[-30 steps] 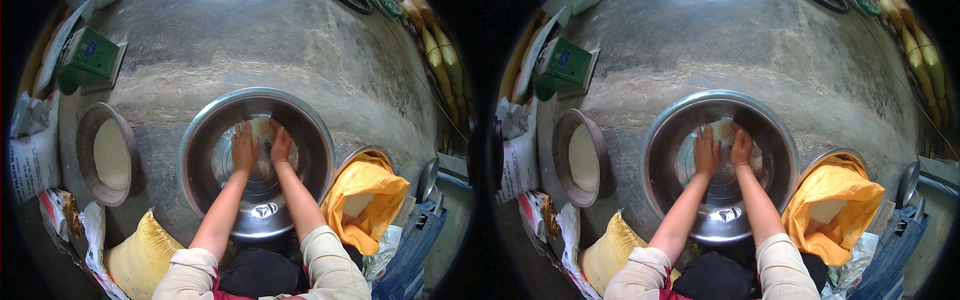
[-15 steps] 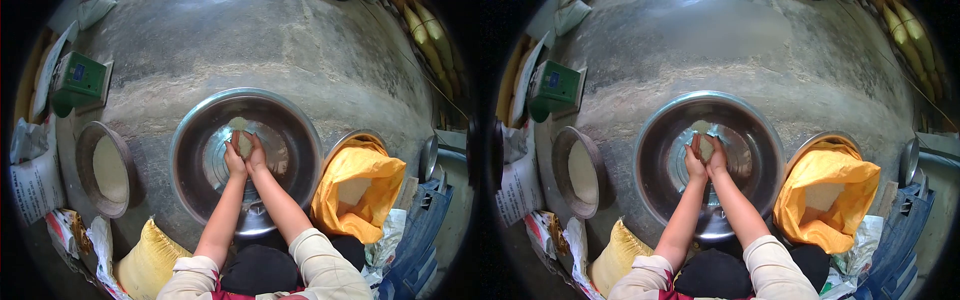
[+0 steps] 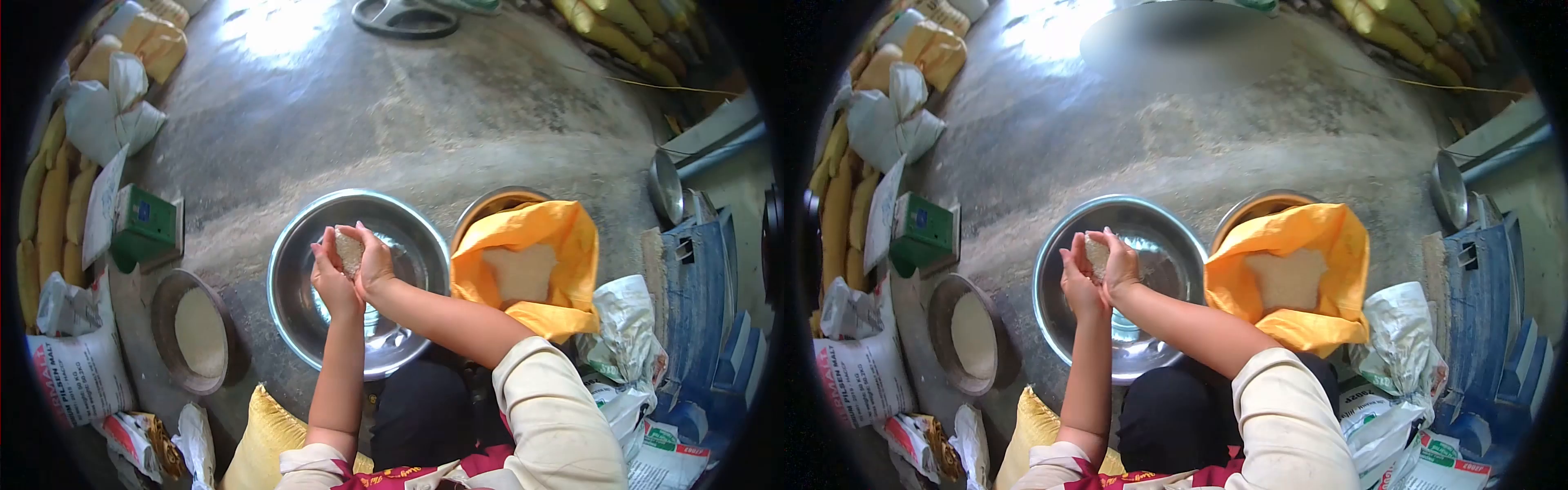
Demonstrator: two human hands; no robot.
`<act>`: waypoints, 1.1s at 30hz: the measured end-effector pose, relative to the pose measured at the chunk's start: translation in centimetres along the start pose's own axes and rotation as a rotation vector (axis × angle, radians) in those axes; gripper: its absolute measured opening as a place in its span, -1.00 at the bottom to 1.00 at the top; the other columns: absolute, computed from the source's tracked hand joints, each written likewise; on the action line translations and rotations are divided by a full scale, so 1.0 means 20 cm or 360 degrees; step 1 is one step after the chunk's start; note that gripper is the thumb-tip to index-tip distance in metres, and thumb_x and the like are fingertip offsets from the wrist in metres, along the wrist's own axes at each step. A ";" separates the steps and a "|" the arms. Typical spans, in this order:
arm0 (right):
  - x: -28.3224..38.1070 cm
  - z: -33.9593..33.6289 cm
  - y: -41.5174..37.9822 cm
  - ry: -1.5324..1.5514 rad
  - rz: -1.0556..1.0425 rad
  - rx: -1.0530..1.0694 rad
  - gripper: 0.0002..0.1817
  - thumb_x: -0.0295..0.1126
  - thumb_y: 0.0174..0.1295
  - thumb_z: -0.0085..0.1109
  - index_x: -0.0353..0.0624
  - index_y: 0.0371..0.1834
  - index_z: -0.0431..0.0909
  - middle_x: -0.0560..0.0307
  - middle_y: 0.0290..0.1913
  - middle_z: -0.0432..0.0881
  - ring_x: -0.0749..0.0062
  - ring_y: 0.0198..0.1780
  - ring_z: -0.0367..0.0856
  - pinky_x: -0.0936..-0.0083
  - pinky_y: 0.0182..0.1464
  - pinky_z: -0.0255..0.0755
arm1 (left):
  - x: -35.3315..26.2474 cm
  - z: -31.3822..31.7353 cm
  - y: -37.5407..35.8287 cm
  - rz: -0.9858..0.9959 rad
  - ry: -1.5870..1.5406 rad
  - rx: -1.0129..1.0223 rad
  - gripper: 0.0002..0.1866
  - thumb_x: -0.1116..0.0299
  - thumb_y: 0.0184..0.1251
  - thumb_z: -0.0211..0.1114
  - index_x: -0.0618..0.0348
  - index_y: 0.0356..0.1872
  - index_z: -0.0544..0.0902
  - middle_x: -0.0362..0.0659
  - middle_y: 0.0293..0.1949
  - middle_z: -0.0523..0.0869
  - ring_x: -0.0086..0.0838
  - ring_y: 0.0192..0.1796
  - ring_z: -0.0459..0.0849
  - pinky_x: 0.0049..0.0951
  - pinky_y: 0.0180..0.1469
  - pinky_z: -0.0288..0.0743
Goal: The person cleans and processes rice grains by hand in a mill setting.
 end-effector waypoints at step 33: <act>1.42 -1.21 -0.77 -0.1198 -0.0322 -0.0717 -0.55 -0.05 0.17 -0.04 -0.07 0.04 0.44 0.01 0.20 0.29 0.27 0.28 0.09 0.04 0.20 -0.11 | 0.85 0.97 -0.78 -0.0943 0.0632 0.1175 -0.29 -0.16 0.30 -0.26 0.40 0.04 0.40 0.14 0.02 0.48 -0.24 0.06 0.48 -0.40 0.09 0.31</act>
Point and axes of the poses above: each hand's wrist, its own y-axis towards the middle knuckle, its own z-axis out of the palm, x = y × z, the point moved 4 cm from there along y, towards the middle knuckle
